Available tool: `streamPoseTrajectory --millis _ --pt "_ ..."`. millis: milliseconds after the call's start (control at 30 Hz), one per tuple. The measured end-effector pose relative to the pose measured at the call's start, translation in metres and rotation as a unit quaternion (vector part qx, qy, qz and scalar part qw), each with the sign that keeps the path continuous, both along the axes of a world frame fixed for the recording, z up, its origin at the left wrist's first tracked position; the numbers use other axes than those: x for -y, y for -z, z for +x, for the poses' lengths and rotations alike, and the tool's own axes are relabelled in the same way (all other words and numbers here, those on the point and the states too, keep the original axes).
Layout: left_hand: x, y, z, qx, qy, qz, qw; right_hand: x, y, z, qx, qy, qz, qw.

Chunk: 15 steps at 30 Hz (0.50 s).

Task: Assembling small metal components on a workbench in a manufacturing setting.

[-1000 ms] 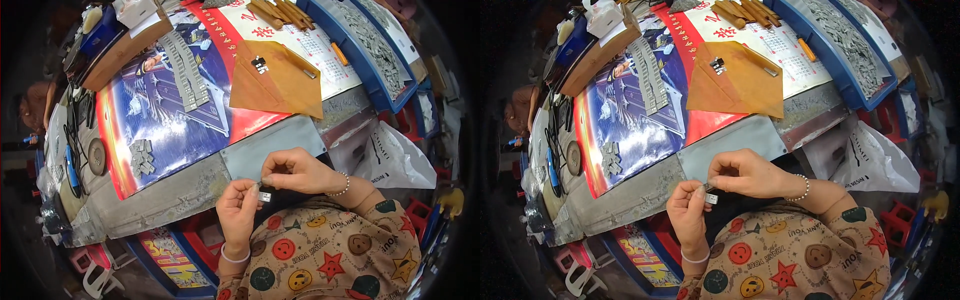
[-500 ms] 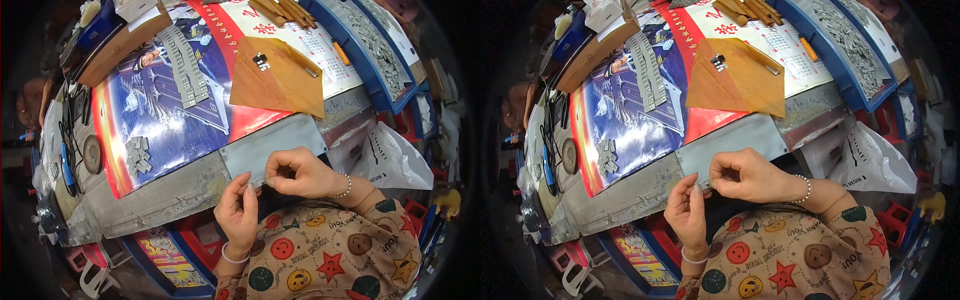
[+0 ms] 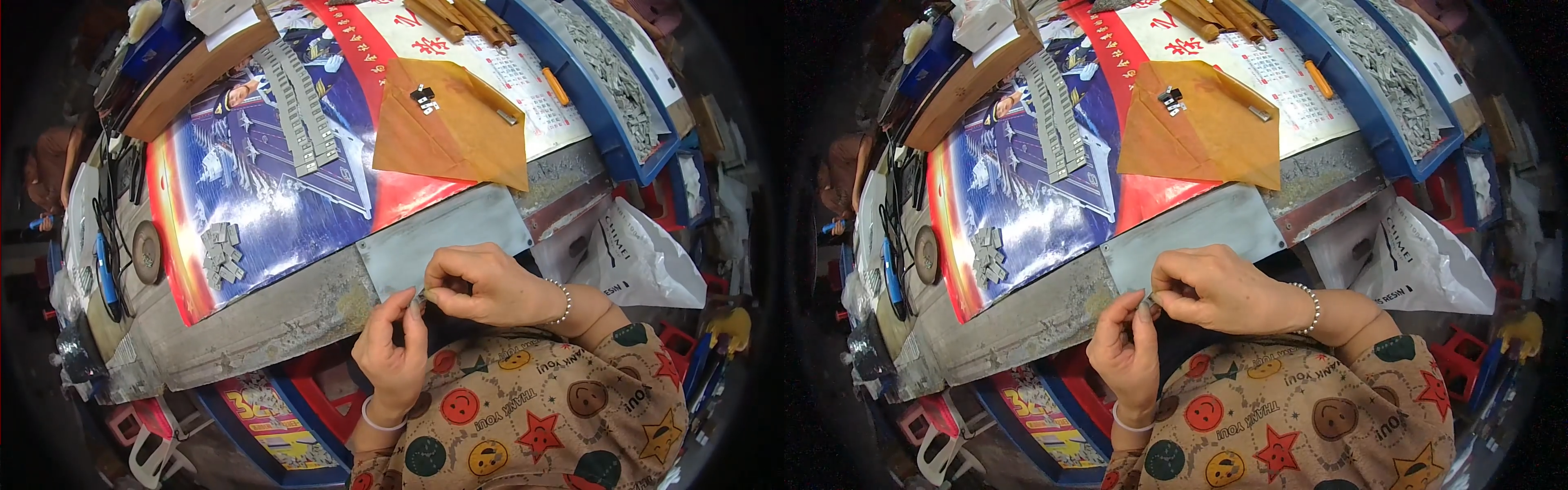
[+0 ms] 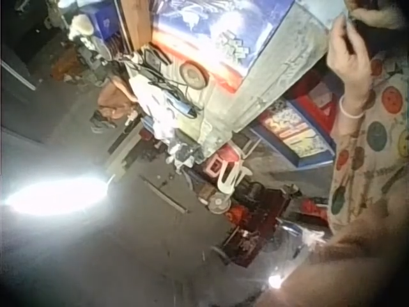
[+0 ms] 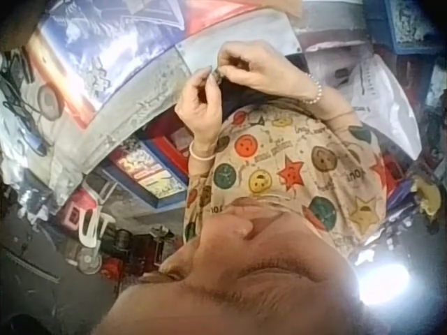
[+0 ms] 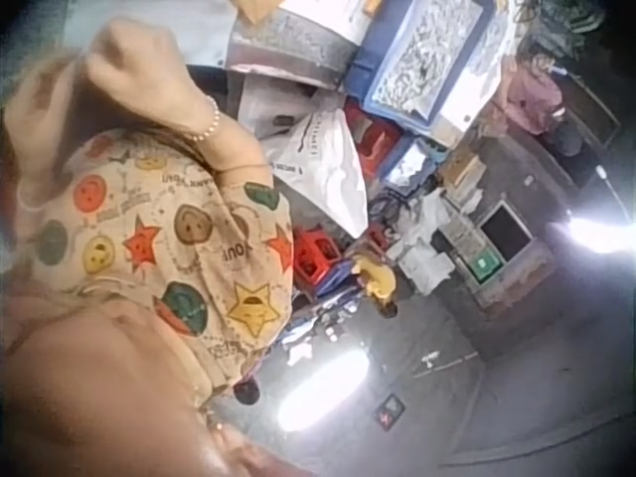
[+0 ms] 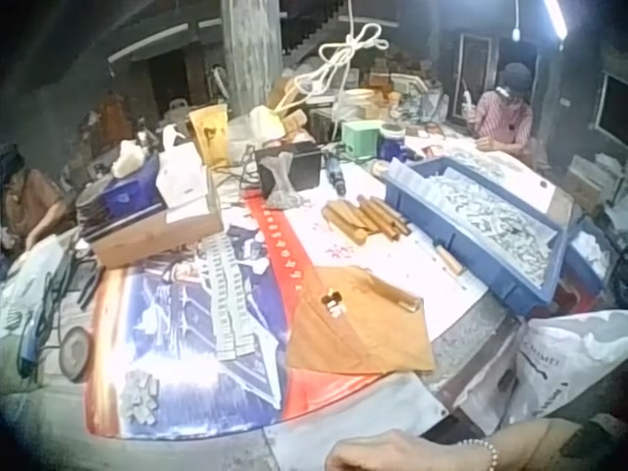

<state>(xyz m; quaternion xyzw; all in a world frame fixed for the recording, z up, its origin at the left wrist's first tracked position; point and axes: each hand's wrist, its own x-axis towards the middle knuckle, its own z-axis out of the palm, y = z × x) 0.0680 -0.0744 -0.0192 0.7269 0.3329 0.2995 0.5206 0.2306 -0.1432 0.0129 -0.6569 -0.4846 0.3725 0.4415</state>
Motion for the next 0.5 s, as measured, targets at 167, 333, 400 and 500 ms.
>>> streamPoseTrajectory --millis 167,333,400,500 --pt "0.001 0.003 0.0 -0.008 0.014 0.03 0.999 0.001 0.004 -0.003 0.016 0.005 0.006 1.0" --pt "0.002 0.005 0.001 0.016 -0.007 0.028 0.999 0.0 0.005 -0.008 0.009 0.026 0.014 1.0" --pt "0.003 0.004 -0.001 0.019 -0.007 0.019 1.0 0.001 0.003 -0.008 -0.039 0.029 -0.004 0.999" --pt "0.005 0.005 0.001 0.033 -0.02 0.01 0.999 0.001 0.01 -0.01 -0.115 0.045 0.001 0.992"
